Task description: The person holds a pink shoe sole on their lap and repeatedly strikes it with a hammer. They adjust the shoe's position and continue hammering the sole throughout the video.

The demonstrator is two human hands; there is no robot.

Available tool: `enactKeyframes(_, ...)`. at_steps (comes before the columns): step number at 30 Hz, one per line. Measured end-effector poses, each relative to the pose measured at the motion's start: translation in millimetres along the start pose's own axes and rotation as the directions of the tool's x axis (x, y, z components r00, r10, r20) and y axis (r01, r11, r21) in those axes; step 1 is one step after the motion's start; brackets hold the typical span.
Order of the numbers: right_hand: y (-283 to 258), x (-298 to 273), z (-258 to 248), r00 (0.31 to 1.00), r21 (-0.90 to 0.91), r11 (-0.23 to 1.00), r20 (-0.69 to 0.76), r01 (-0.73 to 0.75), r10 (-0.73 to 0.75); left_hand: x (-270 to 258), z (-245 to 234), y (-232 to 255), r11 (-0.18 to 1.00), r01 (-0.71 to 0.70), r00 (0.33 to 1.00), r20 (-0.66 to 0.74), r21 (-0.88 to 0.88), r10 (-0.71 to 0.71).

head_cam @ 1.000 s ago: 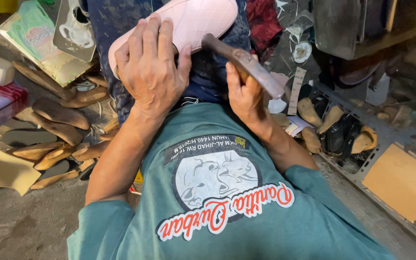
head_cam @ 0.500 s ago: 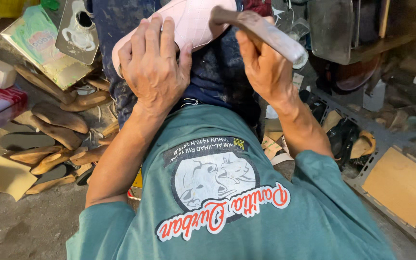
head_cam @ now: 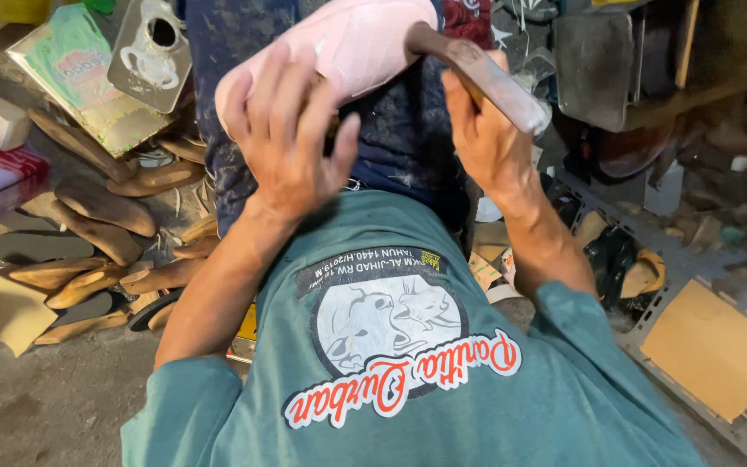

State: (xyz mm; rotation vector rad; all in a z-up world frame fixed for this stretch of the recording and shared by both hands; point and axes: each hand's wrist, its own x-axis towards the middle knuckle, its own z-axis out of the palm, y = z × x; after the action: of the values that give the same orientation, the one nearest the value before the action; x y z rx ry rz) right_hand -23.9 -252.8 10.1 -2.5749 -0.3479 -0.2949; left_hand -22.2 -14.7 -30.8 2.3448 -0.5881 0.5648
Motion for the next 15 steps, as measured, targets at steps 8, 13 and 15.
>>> enactKeyframes(8,20.9,-110.4,25.5,0.656,0.31,0.61,0.568,-0.73,0.497,-99.9,115.8,-14.7,-0.086,0.554,0.658,0.498,-0.828,-0.565)
enactKeyframes(13,15.2,-114.6,35.4,0.592,0.086,0.687,0.591,-0.722,0.548,-46.9,108.8,-34.2,-0.47,0.27,0.583,0.532,-0.84,-0.614)
enactKeyframes(15,14.0,-114.7,33.8,0.574,0.066,0.662,0.566,-0.747,0.592,-24.4,78.9,-38.1,-0.185,0.223,0.826,0.286,-0.957,-0.485)
